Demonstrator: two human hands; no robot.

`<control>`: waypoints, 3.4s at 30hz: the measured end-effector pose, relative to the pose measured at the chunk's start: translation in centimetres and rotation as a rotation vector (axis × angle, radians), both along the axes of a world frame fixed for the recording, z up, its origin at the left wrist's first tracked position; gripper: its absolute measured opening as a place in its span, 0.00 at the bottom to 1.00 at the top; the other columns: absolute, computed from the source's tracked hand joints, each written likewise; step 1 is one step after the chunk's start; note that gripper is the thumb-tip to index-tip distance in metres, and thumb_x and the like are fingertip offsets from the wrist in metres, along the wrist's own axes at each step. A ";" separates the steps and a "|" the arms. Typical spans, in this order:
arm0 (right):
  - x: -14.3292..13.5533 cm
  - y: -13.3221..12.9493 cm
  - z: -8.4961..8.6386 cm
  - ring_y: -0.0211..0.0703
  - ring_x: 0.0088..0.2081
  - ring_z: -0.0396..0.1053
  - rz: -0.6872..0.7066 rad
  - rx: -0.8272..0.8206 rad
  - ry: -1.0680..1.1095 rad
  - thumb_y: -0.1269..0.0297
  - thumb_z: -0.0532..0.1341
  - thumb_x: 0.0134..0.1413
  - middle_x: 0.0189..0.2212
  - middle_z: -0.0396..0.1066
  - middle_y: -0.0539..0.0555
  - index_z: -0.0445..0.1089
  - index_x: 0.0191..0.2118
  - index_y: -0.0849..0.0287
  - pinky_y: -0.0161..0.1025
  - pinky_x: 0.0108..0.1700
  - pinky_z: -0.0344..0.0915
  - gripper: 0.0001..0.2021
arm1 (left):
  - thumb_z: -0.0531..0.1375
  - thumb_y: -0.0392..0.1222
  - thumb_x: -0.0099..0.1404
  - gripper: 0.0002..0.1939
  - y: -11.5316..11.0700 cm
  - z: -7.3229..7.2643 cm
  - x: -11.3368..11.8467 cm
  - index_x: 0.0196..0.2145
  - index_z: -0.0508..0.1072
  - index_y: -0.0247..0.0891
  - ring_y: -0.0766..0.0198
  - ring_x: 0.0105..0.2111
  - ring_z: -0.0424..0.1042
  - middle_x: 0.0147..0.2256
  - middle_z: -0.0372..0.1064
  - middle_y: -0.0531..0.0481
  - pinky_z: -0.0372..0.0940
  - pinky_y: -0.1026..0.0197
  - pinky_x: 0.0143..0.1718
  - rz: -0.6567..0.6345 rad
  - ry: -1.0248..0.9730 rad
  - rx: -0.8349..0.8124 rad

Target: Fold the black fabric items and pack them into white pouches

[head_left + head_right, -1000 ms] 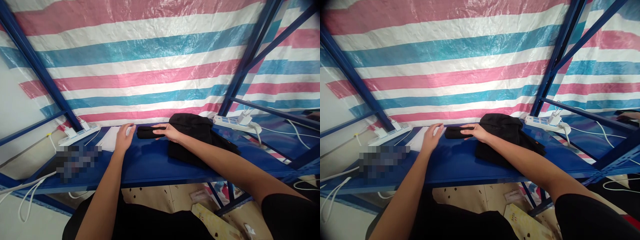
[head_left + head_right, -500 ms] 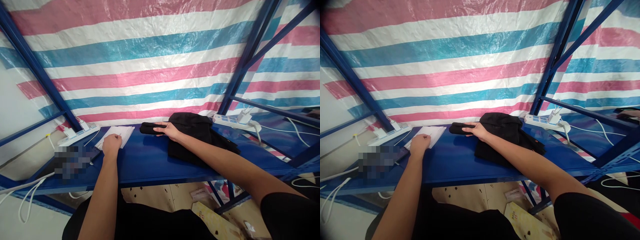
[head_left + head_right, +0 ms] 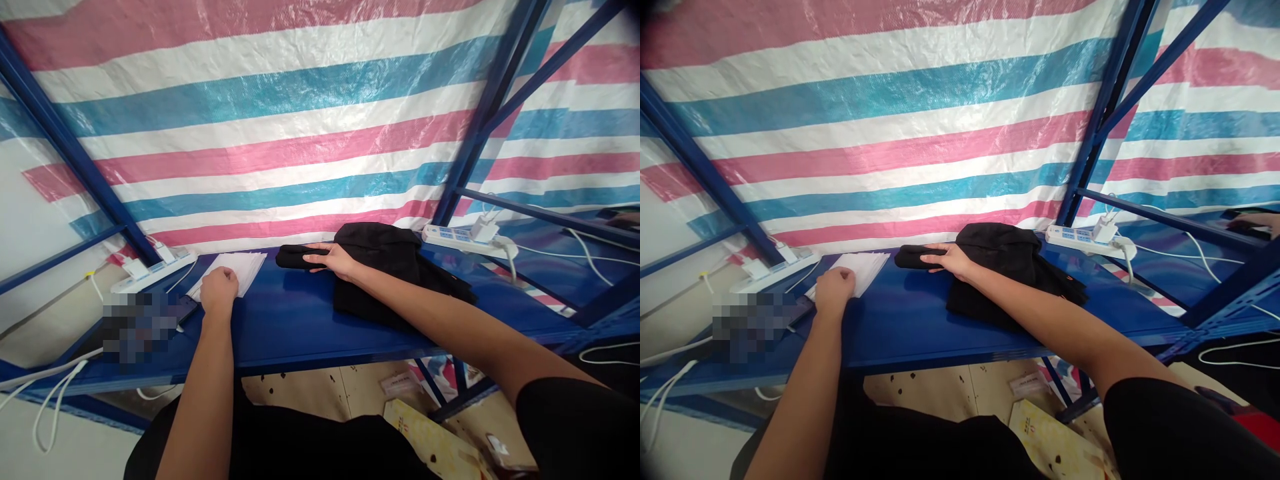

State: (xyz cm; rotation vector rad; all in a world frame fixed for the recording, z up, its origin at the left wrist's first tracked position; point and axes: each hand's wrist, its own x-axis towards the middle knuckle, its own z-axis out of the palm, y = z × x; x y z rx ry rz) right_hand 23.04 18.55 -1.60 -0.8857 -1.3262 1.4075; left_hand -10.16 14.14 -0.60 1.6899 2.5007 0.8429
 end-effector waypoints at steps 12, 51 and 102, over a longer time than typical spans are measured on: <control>-0.5 -0.9 1.3 0.58 0.51 0.81 0.019 0.028 0.081 0.55 0.84 0.45 0.49 0.83 0.62 0.84 0.50 0.59 0.44 0.36 0.87 0.26 | 0.68 0.37 0.66 0.24 0.1 -0.2 1.4 0.58 0.71 0.37 0.43 0.58 0.75 0.61 0.67 0.36 0.71 0.43 0.60 -0.216 0.051 0.437; -2.6 -5.3 2.8 0.55 0.61 0.74 -0.147 0.992 -0.469 0.61 0.78 0.55 0.60 0.75 0.59 0.68 0.69 0.50 0.53 0.67 0.69 0.37 | 0.60 0.48 0.76 0.33 -0.7 -0.8 6.0 0.75 0.62 0.41 0.46 0.69 0.68 0.70 0.66 0.38 0.64 0.42 0.71 -1.005 0.156 0.440; -1.9 -4.3 2.3 0.42 0.36 0.76 -0.097 0.962 -0.434 0.68 0.74 0.60 0.53 0.78 0.57 0.77 0.54 0.54 0.44 0.43 0.78 0.18 | 0.43 0.52 0.85 0.31 -1.6 -0.5 6.7 0.79 0.54 0.45 0.50 0.68 0.70 0.74 0.61 0.41 0.68 0.47 0.67 -1.019 -0.067 0.332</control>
